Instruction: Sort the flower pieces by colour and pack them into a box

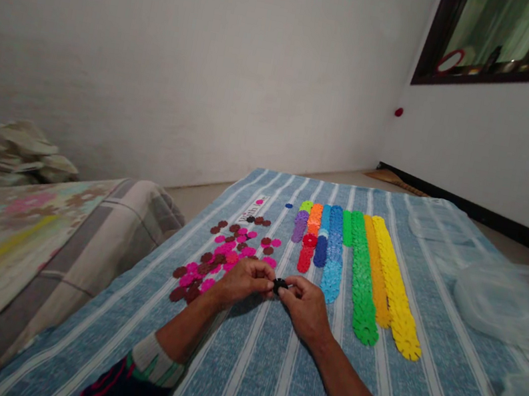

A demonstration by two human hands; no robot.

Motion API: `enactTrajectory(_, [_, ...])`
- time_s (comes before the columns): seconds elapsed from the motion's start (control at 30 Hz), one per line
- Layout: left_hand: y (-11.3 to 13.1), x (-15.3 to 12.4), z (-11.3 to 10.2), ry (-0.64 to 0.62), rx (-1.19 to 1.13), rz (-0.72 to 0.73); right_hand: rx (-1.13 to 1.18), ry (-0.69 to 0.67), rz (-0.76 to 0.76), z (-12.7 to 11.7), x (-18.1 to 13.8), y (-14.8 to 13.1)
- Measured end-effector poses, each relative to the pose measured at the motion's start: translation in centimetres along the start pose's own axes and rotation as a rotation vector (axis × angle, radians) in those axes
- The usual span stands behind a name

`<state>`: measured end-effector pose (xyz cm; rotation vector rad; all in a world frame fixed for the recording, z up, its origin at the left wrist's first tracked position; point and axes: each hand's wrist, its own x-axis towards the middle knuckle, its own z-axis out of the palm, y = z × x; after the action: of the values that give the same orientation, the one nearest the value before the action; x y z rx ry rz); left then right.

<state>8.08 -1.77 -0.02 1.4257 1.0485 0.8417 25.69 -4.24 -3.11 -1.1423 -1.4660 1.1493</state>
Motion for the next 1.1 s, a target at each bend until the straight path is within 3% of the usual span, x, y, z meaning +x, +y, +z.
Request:
enactTrajectory(0.2, [-0.1, 0.0, 0.0, -0.003, -0.032, -0.013, 0.027, 0.012, 0.001, 0.1, 0.0, -0.1])
enactTrajectory(0.43, [0.1, 0.2, 0.0, 0.017, 0.091, -0.007, -0.011, 0.024, 0.006, 0.1, 0.0, -0.2])
enactTrajectory(0.53, [0.6, 0.2, -0.8, 0.115, 0.190, 0.008, -0.045, 0.035, 0.000, 0.2, -0.1, -0.2])
enactTrajectory(0.67, [0.5, 0.7, -3.4, 0.366, 0.348, 0.037, -0.067, 0.035, 0.007, 0.2, -0.2, -0.1])
enactTrajectory(0.8, [0.2, 2.1, -6.6, 0.588, 0.638, 0.007, -0.059, 0.021, 0.030, 0.3, -0.1, 0.1])
enactTrajectory(0.87, [0.6, 3.1, -7.8, 0.638, 0.844, -0.030, -0.066, 0.016, 0.025, 0.3, -0.1, 0.0])
enactTrajectory(0.97, [1.6, 4.7, -8.8, 0.643, 1.093, -0.153, -0.084, 0.023, 0.012, 0.3, -0.1, -0.2])
enactTrajectory(1.1, [2.0, 6.4, -8.8, 0.541, 1.307, -0.273, -0.079, 0.031, 0.020, 0.3, -0.1, -0.3])
